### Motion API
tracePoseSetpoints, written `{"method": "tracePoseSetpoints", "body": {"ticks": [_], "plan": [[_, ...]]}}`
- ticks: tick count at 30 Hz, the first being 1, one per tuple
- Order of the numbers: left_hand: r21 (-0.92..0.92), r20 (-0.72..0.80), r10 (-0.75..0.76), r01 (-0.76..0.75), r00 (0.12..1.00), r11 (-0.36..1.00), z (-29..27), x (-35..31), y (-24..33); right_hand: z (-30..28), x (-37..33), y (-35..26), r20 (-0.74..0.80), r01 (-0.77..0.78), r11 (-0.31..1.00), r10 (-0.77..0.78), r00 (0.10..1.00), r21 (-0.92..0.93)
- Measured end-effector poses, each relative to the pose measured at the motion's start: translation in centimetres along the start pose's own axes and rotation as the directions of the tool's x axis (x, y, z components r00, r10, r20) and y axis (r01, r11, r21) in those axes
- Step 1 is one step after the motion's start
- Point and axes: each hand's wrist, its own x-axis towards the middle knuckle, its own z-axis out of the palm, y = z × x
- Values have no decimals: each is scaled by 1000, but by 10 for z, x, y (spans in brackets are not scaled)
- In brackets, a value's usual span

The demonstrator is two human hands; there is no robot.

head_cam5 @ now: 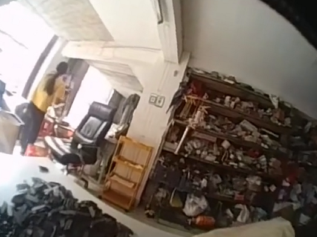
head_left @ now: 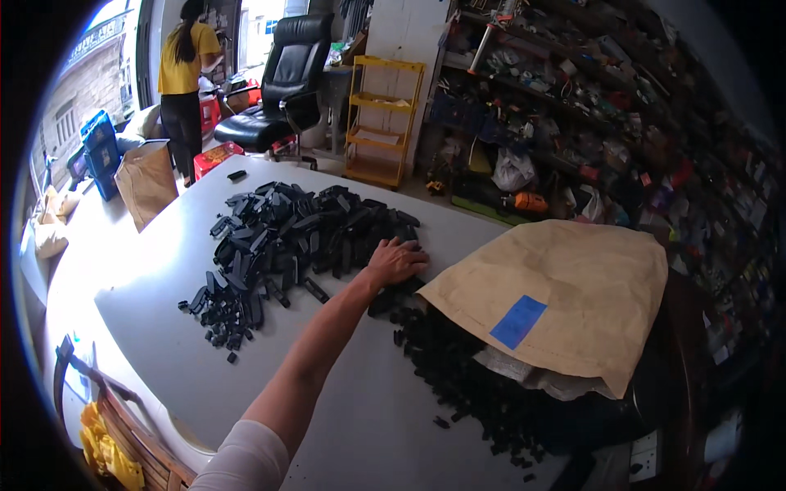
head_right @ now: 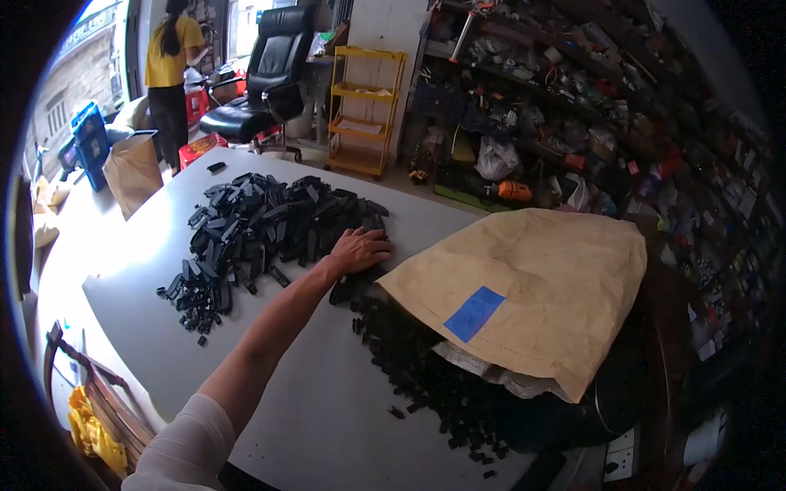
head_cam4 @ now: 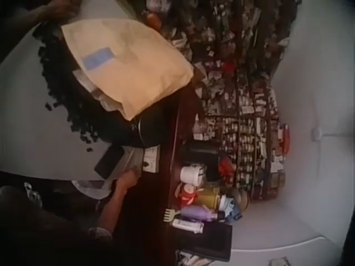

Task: The recorder is sorting and organizing small black plastic hardware components from a paper bag onto a table.

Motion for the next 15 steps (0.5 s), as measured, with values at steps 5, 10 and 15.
{"method": "tracePoseSetpoints", "body": {"ticks": [5,10,15], "plan": [[-73,131,-133,143,982,987,-31,-26,5,222,93,141,-121,207,123,492,-862,-971],[-88,220,-104,126,970,988,-59,-73,30,344,85,113,81,-129,-270,181,-980,-954],[-140,212,-70,101,975,985,-92,-133,52,463,33,83,628,-662,-267,208,-750,-701]]}}
